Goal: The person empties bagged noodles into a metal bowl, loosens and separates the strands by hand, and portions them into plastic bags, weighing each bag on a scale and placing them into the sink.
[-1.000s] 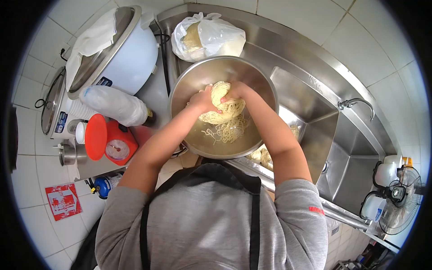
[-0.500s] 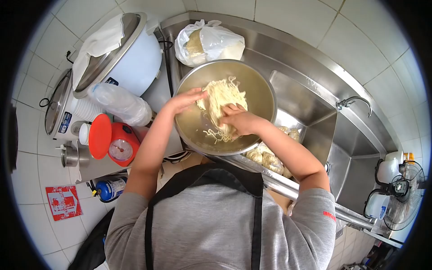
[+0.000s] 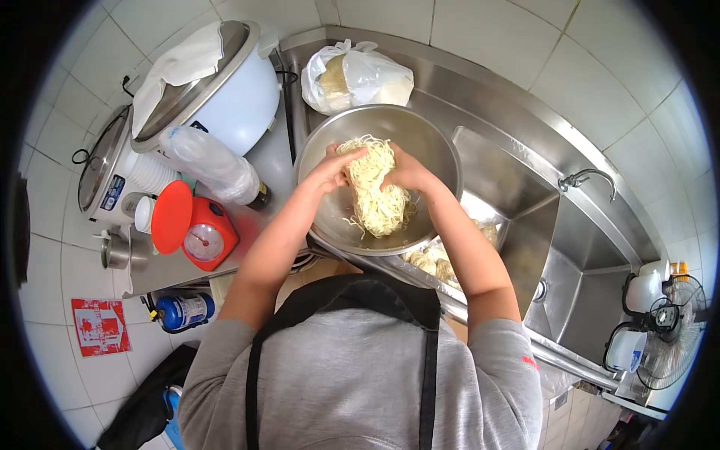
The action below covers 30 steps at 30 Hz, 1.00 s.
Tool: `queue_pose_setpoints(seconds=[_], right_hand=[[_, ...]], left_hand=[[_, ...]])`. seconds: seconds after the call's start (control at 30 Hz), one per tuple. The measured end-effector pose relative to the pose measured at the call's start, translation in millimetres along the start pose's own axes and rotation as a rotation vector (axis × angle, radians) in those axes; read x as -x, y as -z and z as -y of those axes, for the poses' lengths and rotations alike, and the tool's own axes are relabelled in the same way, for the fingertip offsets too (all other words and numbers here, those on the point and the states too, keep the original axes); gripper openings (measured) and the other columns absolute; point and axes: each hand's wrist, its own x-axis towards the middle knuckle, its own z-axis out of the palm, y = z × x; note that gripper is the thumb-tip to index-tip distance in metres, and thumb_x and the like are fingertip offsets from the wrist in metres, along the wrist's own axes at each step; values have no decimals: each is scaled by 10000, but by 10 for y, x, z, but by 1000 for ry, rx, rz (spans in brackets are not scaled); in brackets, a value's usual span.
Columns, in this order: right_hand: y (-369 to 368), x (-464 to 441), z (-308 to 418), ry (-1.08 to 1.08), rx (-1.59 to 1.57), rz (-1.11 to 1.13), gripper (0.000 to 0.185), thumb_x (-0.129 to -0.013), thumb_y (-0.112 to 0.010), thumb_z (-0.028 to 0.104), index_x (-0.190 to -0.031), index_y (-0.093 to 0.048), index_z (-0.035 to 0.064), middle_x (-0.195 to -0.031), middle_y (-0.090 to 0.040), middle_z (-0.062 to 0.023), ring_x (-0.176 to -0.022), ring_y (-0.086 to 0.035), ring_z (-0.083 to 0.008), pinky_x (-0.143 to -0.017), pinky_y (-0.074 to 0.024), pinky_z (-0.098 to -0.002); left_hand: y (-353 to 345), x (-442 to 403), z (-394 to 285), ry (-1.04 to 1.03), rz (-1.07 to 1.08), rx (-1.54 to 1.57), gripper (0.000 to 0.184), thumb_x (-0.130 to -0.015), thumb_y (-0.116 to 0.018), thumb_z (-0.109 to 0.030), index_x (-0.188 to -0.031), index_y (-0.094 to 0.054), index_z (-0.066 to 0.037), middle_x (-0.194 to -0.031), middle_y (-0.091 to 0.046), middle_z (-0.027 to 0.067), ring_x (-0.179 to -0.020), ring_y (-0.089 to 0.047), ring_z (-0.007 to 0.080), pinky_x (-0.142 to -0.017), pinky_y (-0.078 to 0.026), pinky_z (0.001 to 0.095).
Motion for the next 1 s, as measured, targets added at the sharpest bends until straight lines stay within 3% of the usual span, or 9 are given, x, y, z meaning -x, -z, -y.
queue_pose_setpoints(seconds=[0.2, 0.23, 0.37, 0.47, 0.57, 0.67, 0.77, 0.9, 1.0], right_hand=[[101, 201, 300, 181, 571, -197, 776, -517, -721, 25, -1209, -370, 14, -1213, -416, -228, -1182, -394, -336, -948, -365, -351], [149, 275, 464, 127, 589, -58, 834, -535, -757, 44, -1263, -350, 40, -1198, -433, -170, -1196, -366, -344, -1007, -323, -370], [276, 201, 454, -150, 804, 63, 952, -518, -811, 132, -1324, -306, 103, -1247, -403, -190, -1221, -342, -338, -1013, -320, -397], [54, -6, 61, -107, 710, 208, 958, -464, -827, 163, -1290, -343, 124, -1311, -333, -194, -1203, -345, -374, -970, -357, -424], [-284, -114, -194, 88, 673, 50, 893, -501, -798, 179, -1267, -342, 129, -1227, -433, -204, -1140, -431, -359, -912, -403, -410], [-230, -194, -51, -78, 577, 36, 798, -542, -750, 143, -1234, -355, 120, -1086, -533, -207, -1033, -518, -353, -833, -440, -398], [-142, -140, 215, -36, 540, -86, 700, -573, -719, 98, -1199, -408, 118, -912, -603, -153, -876, -597, -295, -747, -466, -359], [54, -76, 302, 174, 20, -183, 434, -655, -670, 66, -1066, -530, 57, -822, -607, -62, -764, -579, -158, -701, -455, -277], [77, -22, 450, 1, -327, -244, 373, -686, -648, 63, -1040, -544, 9, -884, -615, -79, -796, -580, -148, -717, -455, -272]], left_hand=[[45, 354, -209, -491, 158, -15, 819, -640, -752, -45, -1255, -212, -79, -1167, -448, 143, -1107, -464, 244, -923, -387, 334], [163, 254, -159, -471, 172, -215, 844, -605, -774, -77, -1245, -224, -78, -1158, -452, 148, -1099, -468, 248, -918, -387, 329], [393, 150, -9, -284, 153, -730, 938, -510, -830, -154, -1246, -256, -62, -1149, -464, 161, -1097, -466, 274, -926, -374, 309], [434, 210, 21, -226, 157, -734, 1008, -506, -832, -120, -1324, -248, -45, -1254, -420, 125, -1186, -391, 224, -1000, -293, 303], [417, 278, 86, -314, 269, -755, 1046, -513, -830, -139, -1351, -214, -27, -1293, -395, 161, -1220, -364, 236, -1012, -285, 296], [429, 328, 200, -495, 119, -870, 1030, -523, -832, -155, -1347, -227, -27, -1271, -426, 168, -1203, -388, 246, -1005, -299, 301], [432, 457, 157, -460, -74, -683, 994, -564, -829, -193, -1342, -235, -19, -1246, -453, 179, -1161, -435, 251, -977, -335, 306], [420, 523, 60, -311, -179, -320, 937, -658, -789, -255, -1337, -203, 15, -1238, -454, 207, -1113, -486, 231, -924, -391, 324], [276, 397, 99, -398, -229, -3, 992, -624, -803, -316, -1333, -196, 21, -1248, -419, 230, -1110, -472, 264, -919, -395, 338]])
